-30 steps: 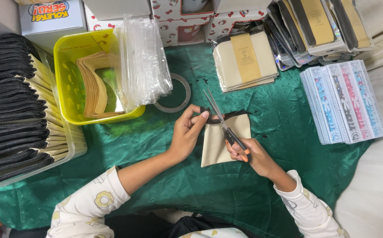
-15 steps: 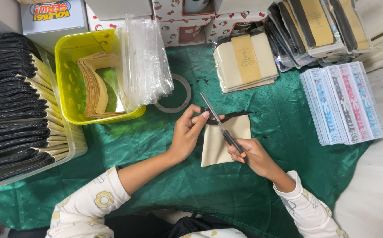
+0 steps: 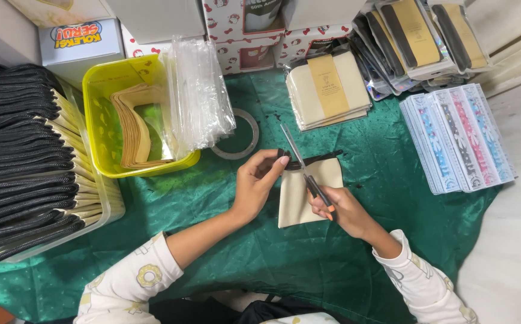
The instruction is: The person aligns a black zipper along the edge of a cream-colored fabric pouch and uses scissors to trim the excess zipper length. The person then inspects the trimmed edge.
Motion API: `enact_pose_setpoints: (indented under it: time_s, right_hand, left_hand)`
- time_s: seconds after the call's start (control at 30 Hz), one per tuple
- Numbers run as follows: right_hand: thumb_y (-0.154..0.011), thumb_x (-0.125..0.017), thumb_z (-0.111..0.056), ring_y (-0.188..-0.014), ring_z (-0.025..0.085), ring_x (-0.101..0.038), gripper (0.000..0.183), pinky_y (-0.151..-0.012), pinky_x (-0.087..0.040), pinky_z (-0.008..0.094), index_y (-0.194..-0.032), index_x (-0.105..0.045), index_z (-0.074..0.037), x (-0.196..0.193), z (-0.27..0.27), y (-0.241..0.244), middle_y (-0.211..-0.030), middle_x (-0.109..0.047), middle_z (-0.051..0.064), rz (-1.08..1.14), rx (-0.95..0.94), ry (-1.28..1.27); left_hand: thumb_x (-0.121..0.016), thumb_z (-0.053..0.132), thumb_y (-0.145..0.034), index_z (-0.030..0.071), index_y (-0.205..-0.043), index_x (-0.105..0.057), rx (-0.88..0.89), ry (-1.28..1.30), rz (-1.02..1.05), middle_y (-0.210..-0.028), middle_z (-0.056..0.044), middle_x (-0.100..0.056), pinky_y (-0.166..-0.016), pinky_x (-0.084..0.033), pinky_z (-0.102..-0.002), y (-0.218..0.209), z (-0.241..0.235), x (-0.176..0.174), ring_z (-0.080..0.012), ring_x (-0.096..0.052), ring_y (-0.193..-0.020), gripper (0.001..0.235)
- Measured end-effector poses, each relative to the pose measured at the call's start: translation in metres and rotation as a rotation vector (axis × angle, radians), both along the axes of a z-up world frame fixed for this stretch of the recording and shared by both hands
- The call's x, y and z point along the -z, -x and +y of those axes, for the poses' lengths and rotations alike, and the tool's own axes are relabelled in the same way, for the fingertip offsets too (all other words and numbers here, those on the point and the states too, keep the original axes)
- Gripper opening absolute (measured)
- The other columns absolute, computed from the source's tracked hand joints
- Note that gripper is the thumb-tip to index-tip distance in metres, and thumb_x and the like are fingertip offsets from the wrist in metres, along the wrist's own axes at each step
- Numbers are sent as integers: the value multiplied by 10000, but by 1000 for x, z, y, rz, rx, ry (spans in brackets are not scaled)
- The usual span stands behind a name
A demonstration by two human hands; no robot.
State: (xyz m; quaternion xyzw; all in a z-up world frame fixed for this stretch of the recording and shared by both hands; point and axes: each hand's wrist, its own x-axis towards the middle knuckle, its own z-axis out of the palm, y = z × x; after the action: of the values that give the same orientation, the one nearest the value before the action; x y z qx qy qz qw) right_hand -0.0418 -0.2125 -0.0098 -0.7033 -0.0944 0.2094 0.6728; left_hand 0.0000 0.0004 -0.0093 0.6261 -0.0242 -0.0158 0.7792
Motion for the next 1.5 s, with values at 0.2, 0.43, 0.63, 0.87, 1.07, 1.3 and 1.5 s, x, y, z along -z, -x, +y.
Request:
enact_pose_setpoints:
  time_s: [0.2, 0.43, 0.63, 0.87, 1.07, 1.3, 1.5]
  right_hand:
    - [-1023, -547, -237, -527, 105, -431, 350, -530, -399, 246, -714, -579, -78, -4, -1, -2, -552, -519, 36, -18, -67, 59]
    - [-1021, -559, -262, -533, 105, -428, 356, -527, -397, 249, -709, -563, -91, 1, -5, -4, -556, -519, 31, -37, -117, 90]
    - [-1044, -507, -303, -537, 87, -441, 375, -534, -404, 238, -749, -578, -84, -6, -3, -3, -572, -527, 18, -3, -104, 53]
    - [-1021, -544, -297, -545, 116, -438, 354, -541, -407, 259, -735, -571, -90, -4, -3, -2, -568, -526, 33, -37, -110, 54]
    - [-996, -590, -319, -522, 118, -454, 356, -530, -419, 263, -717, -579, -98, -2, -1, 0, -550, -548, 38, -69, -103, 86]
    - [-940, -653, -243, -454, 113, -477, 302, -468, -425, 231, -686, -595, -91, 24, -8, 5, -488, -517, 27, -183, 27, 97]
    - [-929, -703, -341, -436, 101, -421, 403, -432, -380, 244, -628, -599, -94, 5, -4, -2, -458, -510, 32, -174, -27, 140]
  left_hand:
    - [-758, 122, -915, 41, -1076, -725, -19, 36, 46, -856, -60, -709, -744, -588, -253, 0, -2, 14, -101, -641, -803, 183]
    - [-765, 108, -899, 45, -1043, -729, -20, 84, 64, -857, -53, -707, -710, -584, -216, 4, -3, -2, -83, -666, -795, 161]
    - [-788, 97, -885, 5, -1048, -728, -18, 88, 62, -857, -133, -720, -683, -596, -260, 2, -3, 18, -128, -670, -763, 196]
    - [-784, 89, -889, 26, -1031, -725, -48, 94, 92, -845, -69, -723, -691, -585, -235, 6, -2, 20, -93, -674, -780, 166]
    - [-758, 104, -917, 38, -1034, -718, -62, 48, 75, -835, -47, -715, -685, -572, -232, 5, 0, 17, -80, -651, -778, 140]
    - [-832, 117, -857, 27, -971, -727, -101, 42, 70, -793, -80, -739, -686, -579, -248, 1, 1, 12, -94, -676, -740, 179]
    - [-805, 86, -873, 19, -995, -735, -77, 115, 81, -809, -94, -749, -719, -605, -285, 1, -2, -9, -113, -691, -756, 156]
